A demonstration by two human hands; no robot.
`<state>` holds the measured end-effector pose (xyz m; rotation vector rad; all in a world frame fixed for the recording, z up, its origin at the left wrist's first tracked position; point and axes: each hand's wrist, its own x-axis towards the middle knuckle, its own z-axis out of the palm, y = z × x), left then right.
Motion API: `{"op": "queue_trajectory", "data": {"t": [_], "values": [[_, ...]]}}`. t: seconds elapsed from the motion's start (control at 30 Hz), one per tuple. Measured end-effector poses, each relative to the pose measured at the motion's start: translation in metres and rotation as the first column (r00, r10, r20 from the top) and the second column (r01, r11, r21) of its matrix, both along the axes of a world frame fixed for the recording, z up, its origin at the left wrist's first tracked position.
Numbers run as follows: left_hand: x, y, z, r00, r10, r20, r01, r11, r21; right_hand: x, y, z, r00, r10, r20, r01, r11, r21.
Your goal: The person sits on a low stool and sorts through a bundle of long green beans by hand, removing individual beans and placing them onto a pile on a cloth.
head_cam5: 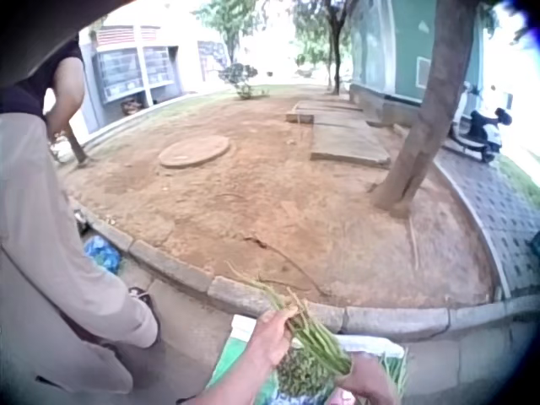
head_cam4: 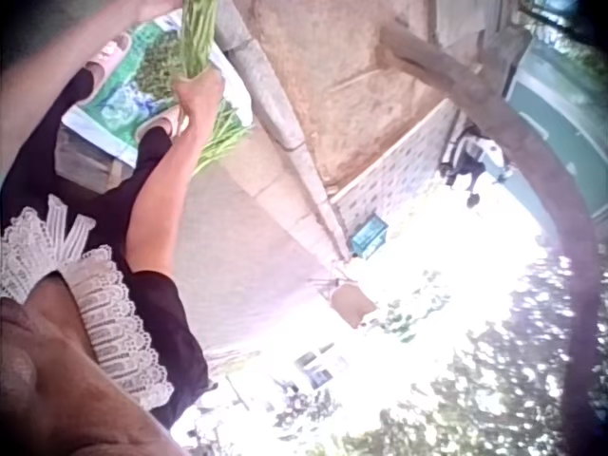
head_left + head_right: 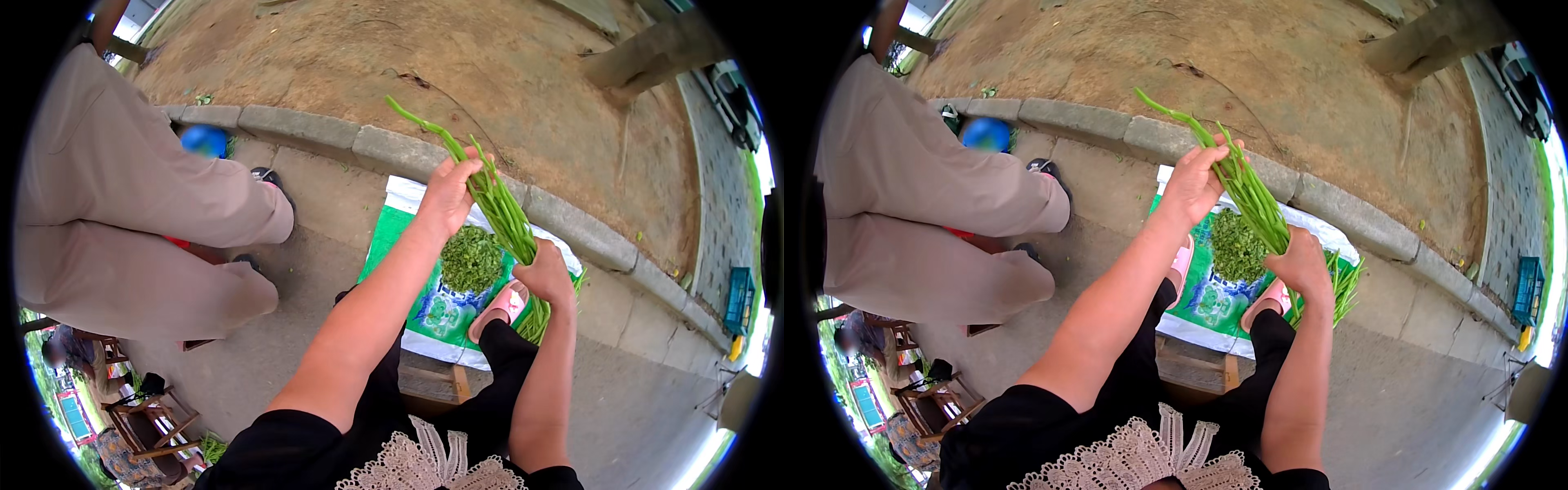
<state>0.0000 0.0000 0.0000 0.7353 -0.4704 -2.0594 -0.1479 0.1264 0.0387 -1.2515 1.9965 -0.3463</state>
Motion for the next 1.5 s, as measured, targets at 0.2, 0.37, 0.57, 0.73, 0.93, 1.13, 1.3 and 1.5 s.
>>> {"op": "queue_trajectory", "data": {"t": [0.2,0.37,0.57,0.73,0.93,1.13,1.3,1.5], "values": [[0.013,-0.014,0.000,0.988,0.135,0.080,-0.131,0.990,-0.047,-0.017,0.008,-0.011,0.998,0.034,-0.051,-0.037,0.998,-0.050],[0.026,-0.019,-0.002,0.973,0.156,0.173,-0.150,0.988,-0.047,-0.021,0.013,-0.014,0.998,0.036,-0.050,-0.038,0.999,-0.039],[0.034,-0.024,-0.012,0.950,0.182,0.255,-0.180,0.983,-0.030,-0.025,0.017,-0.011,0.986,0.045,-0.162,-0.056,0.996,-0.065],[0.050,-0.037,-0.024,0.928,0.285,0.241,-0.314,0.945,0.090,-0.028,0.021,-0.013,0.954,0.066,-0.294,-0.089,0.994,-0.066],[0.068,-0.048,-0.029,0.631,0.471,0.616,-0.484,0.860,-0.162,-0.030,0.024,-0.017,0.887,0.093,-0.453,-0.153,0.984,-0.096],[0.059,-0.039,-0.014,0.592,0.320,0.740,0.064,0.896,-0.439,-0.029,0.024,-0.013,0.842,0.137,-0.523,-0.214,0.973,-0.090],[0.039,-0.021,-0.006,0.624,-0.062,0.779,0.404,0.879,-0.254,-0.027,0.024,-0.013,0.854,0.127,-0.505,-0.220,0.967,-0.128],[0.035,-0.020,-0.019,0.561,-0.060,0.826,0.518,0.804,-0.293,-0.026,0.025,-0.017,0.855,0.156,-0.495,-0.246,0.962,-0.121]]}}
